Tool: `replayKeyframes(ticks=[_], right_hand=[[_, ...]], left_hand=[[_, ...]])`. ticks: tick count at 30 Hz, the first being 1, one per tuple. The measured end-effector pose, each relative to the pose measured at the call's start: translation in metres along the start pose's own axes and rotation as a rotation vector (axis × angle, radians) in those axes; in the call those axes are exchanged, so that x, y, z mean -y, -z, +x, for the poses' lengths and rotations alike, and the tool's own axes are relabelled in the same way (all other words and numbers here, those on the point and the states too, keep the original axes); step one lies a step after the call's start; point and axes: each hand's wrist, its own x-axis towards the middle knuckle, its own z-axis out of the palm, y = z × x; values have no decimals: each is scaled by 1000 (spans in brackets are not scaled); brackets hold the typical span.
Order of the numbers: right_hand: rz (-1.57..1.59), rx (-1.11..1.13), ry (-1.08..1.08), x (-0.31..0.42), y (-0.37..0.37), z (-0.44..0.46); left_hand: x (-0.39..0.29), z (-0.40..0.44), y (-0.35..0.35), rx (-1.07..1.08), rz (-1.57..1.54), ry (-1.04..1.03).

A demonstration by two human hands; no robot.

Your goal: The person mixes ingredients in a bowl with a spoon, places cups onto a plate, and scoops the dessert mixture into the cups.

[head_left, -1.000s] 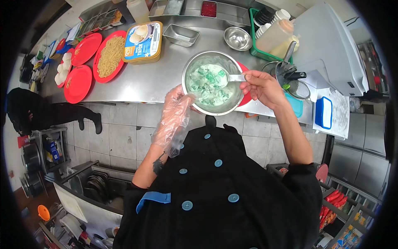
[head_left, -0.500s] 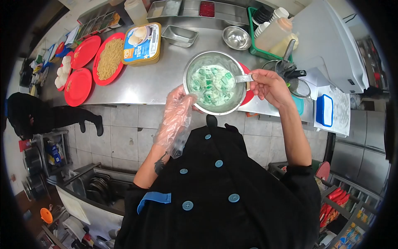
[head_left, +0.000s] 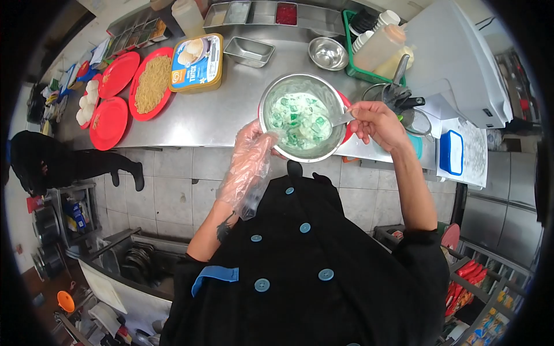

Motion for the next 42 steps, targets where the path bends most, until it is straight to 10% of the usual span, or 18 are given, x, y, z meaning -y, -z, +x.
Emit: replayKeyframes(ticks=[42], right_hand=[[203,-195,232,-57,2,-19]], left_hand=[[13,13,-25,-63,-83,101]])
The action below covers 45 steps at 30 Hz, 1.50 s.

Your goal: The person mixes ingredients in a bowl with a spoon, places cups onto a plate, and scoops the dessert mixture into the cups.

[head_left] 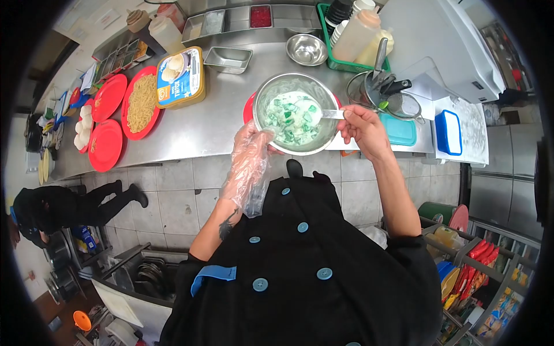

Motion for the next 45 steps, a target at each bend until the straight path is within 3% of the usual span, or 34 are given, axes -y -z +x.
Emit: replayKeyframes(ticks=[13,20,26,28,32,34,41,43,45], right_hand=[[186,53,-137,1,8,3],[301,-41,64,-6,28,-1],[269,-270,183,-42,37,2],[67,-439,235,-55,33,6],[-139,-499,352,-83,38,16],[-451,-547,454,-90,40,18],[-964,-472,531,-82,35,14],[-1195,-400,716,-81,38,15],[-1230,-379,717,-75,37,12]], left_hand=[[7,4,5,57,-21,11],[-1,-8,6,-71,33,-25],[-13,-20,48,-109,72,-57],[-14,-20,68,-140,54,-107],[-32,-28,65,-207,64,-146],[-35,-29,70,-216,66,-142],[-37,-31,86,-184,67,-169],[-37,-31,85,-214,63,-164],[-37,-31,86,-245,59,-161]])
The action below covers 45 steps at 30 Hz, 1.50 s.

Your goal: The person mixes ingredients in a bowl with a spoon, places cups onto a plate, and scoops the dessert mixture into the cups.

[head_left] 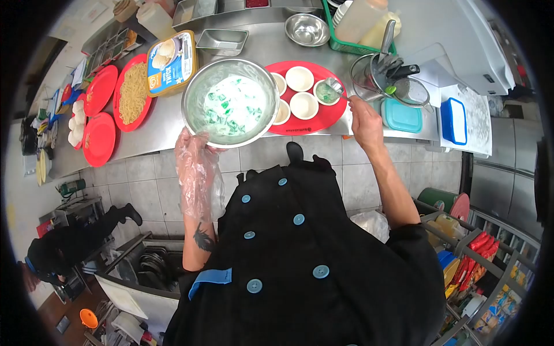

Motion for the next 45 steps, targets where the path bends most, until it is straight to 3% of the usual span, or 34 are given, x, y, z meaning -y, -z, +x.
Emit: replayKeyframes(ticks=[4,11,16,20,25,29,35,37,38,39,42,43,45], right_hand=[[-73,12,93,0,3,0],[-36,-12,72,0,0,0],[294,-70,-352,0,-3,1],[491,-132,-438,-9,-11,-3],[1017,-302,-744,-8,-8,-2],[1153,-327,-806,5,7,4],[1203,-63,-542,57,40,37],[467,121,-46,78,47,50],[149,9,440,71,41,65],[145,5,435,73,41,72],[-266,247,693,83,43,83],[-265,241,704,83,40,81],[-174,457,563,85,34,73]], left_hand=[[1,0,-2,0,-18,-10],[3,4,7,48,5,2],[1,-1,-6,-21,-96,-19],[2,-1,-4,-20,-16,-9],[6,0,-12,-6,11,48],[7,-2,-39,26,4,102],[18,8,-68,114,-5,152],[13,7,-80,167,19,160],[11,8,-83,173,22,161],[10,8,-85,198,55,162],[8,9,-93,219,78,160],[7,10,-96,206,67,158],[9,11,-99,162,85,148]])
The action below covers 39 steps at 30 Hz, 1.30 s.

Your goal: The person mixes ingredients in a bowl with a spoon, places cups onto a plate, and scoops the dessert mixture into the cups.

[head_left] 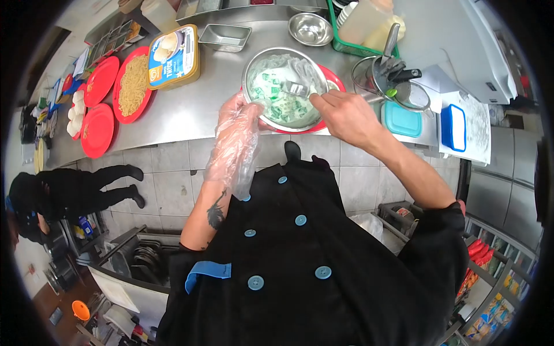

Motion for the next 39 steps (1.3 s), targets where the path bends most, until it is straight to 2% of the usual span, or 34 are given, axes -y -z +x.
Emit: replayKeyframes(ticks=[1,2,4,5,6,8,12,13,19,23,26,31,33,36,39], right_hand=[[72,12,-101,2,-1,2],[69,17,-86,1,0,7],[791,101,-538,-2,-3,19],[1058,119,-611,-7,-11,21],[1060,125,-602,-11,-15,23],[1463,97,-833,-15,-18,26],[1510,-6,-797,-25,-7,19],[1510,-3,-799,-26,-3,16],[1764,-133,-746,-30,-7,9],[1744,-194,-701,-26,-11,15],[1721,-205,-713,-25,-10,18],[1674,-216,-710,-21,-12,19],[1439,-243,-656,-18,-14,19],[1359,-250,-621,-19,-15,19],[1433,-241,-643,-24,-15,18]], left_hand=[[3,1,-2,-40,15,4],[8,3,-2,-51,4,-3],[17,4,0,12,164,-60],[15,-1,-4,20,130,-90],[14,-4,-3,10,129,-92],[11,-6,-3,40,75,-58],[14,-5,13,10,92,-70],[14,-7,13,-13,-12,-70],[19,-2,28,-49,-96,-66],[2,-8,12,-79,-181,-48],[2,-7,15,-102,-82,-20],[0,-8,5,-154,-104,-62],[0,-9,6,-174,-118,-67],[-1,-9,8,-156,-114,-21],[2,-8,11,-135,-110,-34]])
